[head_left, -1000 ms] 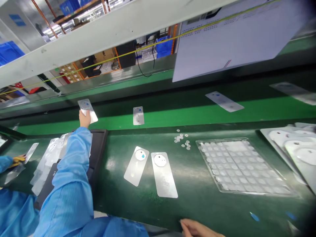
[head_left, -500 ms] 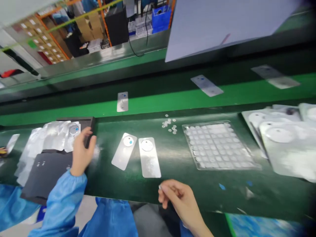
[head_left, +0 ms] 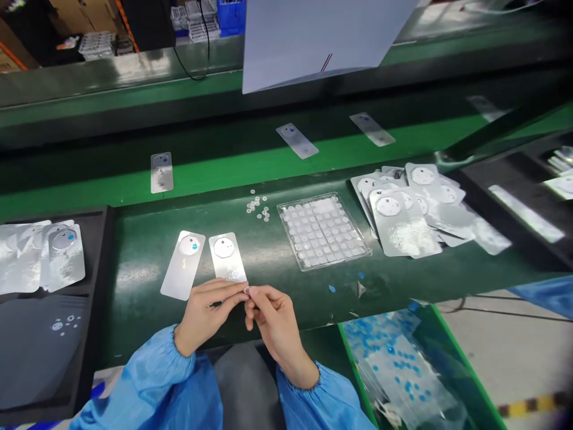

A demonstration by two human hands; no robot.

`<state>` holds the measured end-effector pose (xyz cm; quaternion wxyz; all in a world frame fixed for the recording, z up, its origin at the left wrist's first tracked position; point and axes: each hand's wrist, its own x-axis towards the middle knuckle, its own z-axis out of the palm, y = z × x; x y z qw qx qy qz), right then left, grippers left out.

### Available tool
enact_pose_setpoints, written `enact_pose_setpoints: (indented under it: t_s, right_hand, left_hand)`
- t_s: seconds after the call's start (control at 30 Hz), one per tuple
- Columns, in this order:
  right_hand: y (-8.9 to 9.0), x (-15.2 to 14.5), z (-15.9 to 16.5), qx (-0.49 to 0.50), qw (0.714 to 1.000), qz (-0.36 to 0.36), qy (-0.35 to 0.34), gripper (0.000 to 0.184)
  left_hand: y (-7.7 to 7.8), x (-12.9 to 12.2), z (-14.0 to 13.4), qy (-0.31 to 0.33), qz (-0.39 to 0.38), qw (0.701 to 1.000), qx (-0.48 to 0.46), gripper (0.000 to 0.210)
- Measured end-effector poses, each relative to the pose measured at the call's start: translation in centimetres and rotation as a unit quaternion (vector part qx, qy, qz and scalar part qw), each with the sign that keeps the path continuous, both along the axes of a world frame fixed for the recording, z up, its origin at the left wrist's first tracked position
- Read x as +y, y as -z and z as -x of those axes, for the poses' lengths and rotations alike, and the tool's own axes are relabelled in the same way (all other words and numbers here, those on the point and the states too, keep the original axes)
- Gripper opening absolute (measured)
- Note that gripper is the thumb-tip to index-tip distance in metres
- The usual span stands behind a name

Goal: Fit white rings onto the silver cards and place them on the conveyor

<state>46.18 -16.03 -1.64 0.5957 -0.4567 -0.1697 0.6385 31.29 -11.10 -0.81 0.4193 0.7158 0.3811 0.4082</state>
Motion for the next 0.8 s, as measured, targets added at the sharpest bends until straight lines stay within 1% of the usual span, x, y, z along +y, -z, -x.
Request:
enact_pose_setpoints:
  t_s: [0.13, 0.23, 0.3, 0.37, 0.4, 0.43, 0.5, 0.57, 0.6, 0.63, 0.7, 0.77, 0.8]
  right_hand:
    - [0.1, 0.2, -0.2, -0.017, 1.0, -0.012, -0.023, 0.032]
    - [0.1, 0.5, -0.8, -0.074, 0.995, -0.032, -0.051, 0.031]
    - [0.2, 0.7, -1.3, -0.116, 0.99, -0.039, -0.071, 0.033]
    - [0.3, 0.9, -1.9, -0.154, 0.984, -0.037, -0.082, 0.036]
    - [0.5, 1.0, -2.2, -0.172, 0.981, -0.034, -0.08, 0.038]
    - [0.7, 1.0, -2.5, -0.187, 0.979, -0.031, -0.074, 0.04]
    - [1.1, 1.2, -3.0, -0.208, 0.976, -0.027, -0.06, 0.044]
    - [1.5, 1.2, -3.4, -0.218, 0.974, -0.028, -0.051, 0.046]
    - [1.6, 1.2, -3.5, -0.223, 0.973, -0.029, -0.047, 0.047]
    - [1.7, 1.2, -3.6, -0.23, 0.972, -0.029, -0.042, 0.047]
    - [1.8, 1.1, -3.6, -0.248, 0.968, -0.026, -0.029, 0.048]
    - [1.8, 1.1, -3.6, -0.269, 0.963, -0.023, -0.017, 0.048]
    - [1.7, 1.1, -3.6, -0.28, 0.96, -0.022, -0.013, 0.047]
  left_hand:
    - [-0.1, -0.2, 0.2, 0.005, -0.007, 1.0, 0.001, 0.025]
    - [-0.1, -0.2, 0.6, 0.034, 0.002, 0.999, 0.007, 0.024]
    - [-0.1, 0.4, 1.1, 0.058, 0.007, 0.998, 0.029, 0.021]
    - [0.0, 1.7, 1.5, 0.065, -0.01, 0.993, 0.102, 0.022]
    - [0.0, 2.6, 1.7, 0.052, -0.026, 0.985, 0.162, 0.03]
    - [0.1, 3.5, 1.8, 0.029, -0.045, 0.972, 0.23, 0.041]
    - [0.4, 5.6, 1.6, -0.024, -0.076, 0.93, 0.358, 0.059]
    - [0.6, 7.2, 1.1, -0.04, -0.083, 0.896, 0.434, 0.061]
    - [0.6, 7.8, 0.9, -0.034, -0.081, 0.888, 0.451, 0.06]
    - [0.5, 8.1, 0.6, -0.025, -0.077, 0.887, 0.455, 0.059]
    - [0.3, 8.0, 0.2, -0.001, -0.06, 0.9, 0.433, 0.056]
    - [0.0, 7.3, 0.0, 0.03, -0.01, 0.93, 0.366, 0.051]
    - [-0.1, 6.7, -0.1, 0.051, 0.038, 0.947, 0.314, 0.049]
